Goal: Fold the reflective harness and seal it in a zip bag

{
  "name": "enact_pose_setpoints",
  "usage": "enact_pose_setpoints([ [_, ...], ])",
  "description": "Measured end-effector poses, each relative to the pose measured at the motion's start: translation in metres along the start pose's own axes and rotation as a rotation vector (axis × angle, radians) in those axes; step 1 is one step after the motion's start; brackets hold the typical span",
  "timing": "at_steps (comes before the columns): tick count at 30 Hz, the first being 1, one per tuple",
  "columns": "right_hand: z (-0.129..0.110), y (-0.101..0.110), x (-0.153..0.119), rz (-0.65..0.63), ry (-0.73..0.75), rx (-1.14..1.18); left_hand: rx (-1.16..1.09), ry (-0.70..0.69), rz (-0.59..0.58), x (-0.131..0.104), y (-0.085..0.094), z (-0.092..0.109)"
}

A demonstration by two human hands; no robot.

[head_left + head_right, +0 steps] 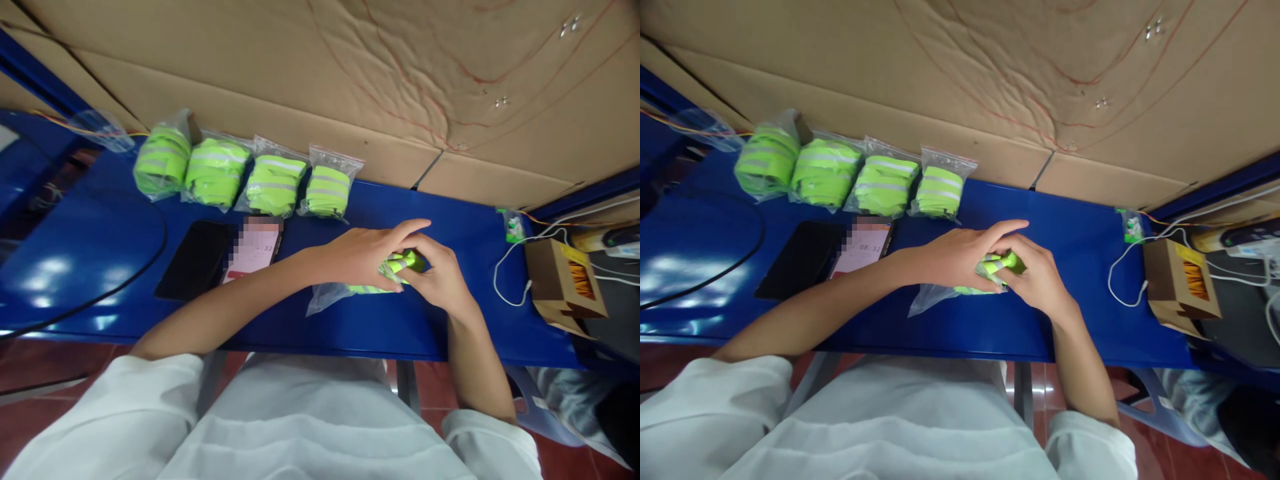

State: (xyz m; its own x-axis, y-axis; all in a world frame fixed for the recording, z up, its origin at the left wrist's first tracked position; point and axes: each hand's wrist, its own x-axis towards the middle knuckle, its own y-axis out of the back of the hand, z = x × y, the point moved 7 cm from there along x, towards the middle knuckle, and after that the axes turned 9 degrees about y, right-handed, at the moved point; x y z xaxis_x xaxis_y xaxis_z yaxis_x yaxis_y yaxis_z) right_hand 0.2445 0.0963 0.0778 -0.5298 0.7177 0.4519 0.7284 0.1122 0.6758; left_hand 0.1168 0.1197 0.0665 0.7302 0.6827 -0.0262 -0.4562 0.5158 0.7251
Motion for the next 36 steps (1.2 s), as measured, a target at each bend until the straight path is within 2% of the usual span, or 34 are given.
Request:
enact_pose_setpoints([
  [2,0.000,0.003,-0.001,-0.032,0.017,0.026,-0.065,0.012,0.016,0.001,0.004,-0.002],
  [5,-0.006,-0.001,-0.004,-0.196,0.095,0.067,-0.193,0.007,0.047,0.000,0.010,-0.001],
  [7,-0.010,-0.008,-0.006,-0.286,0.084,0.102,-0.251,-0.012,0.064,-0.001,0.012,0.002],
  [9,-0.014,-0.013,-0.004,-0.283,0.041,0.123,-0.308,-0.038,0.075,-0.002,0.012,0.006],
  [11,-0.021,-0.015,0.000,-0.205,0.032,0.081,-0.368,-0.084,0.104,-0.004,0.012,0.013],
  [15,-0.033,-0.005,0.006,0.055,0.145,-0.062,-0.378,-0.145,0.176,-0.013,0.014,0.022],
  [17,-0.029,0.007,0.004,0.203,0.119,-0.113,-0.359,-0.164,0.179,-0.023,0.015,0.022],
  [19,-0.019,0.012,0.002,0.255,0.036,-0.094,-0.380,-0.190,0.154,-0.036,0.015,0.020],
  [22,-0.012,0.002,0.001,0.153,-0.048,0.075,-0.473,-0.178,0.155,-0.057,0.014,0.010],
  [27,-0.019,-0.016,0.003,0.044,-0.080,0.146,-0.522,-0.048,0.290,-0.077,0.003,-0.015],
  [32,-0.002,-0.047,-0.005,-0.160,-0.323,0.356,-0.484,-0.003,0.194,-0.081,-0.010,-0.020],
  [34,0.000,-0.049,-0.007,-0.162,-0.330,0.367,-0.550,0.050,0.146,-0.083,-0.008,-0.024],
  [36,-0.004,-0.040,-0.005,-0.058,-0.259,0.266,-0.587,0.135,0.112,-0.085,-0.004,-0.030],
])
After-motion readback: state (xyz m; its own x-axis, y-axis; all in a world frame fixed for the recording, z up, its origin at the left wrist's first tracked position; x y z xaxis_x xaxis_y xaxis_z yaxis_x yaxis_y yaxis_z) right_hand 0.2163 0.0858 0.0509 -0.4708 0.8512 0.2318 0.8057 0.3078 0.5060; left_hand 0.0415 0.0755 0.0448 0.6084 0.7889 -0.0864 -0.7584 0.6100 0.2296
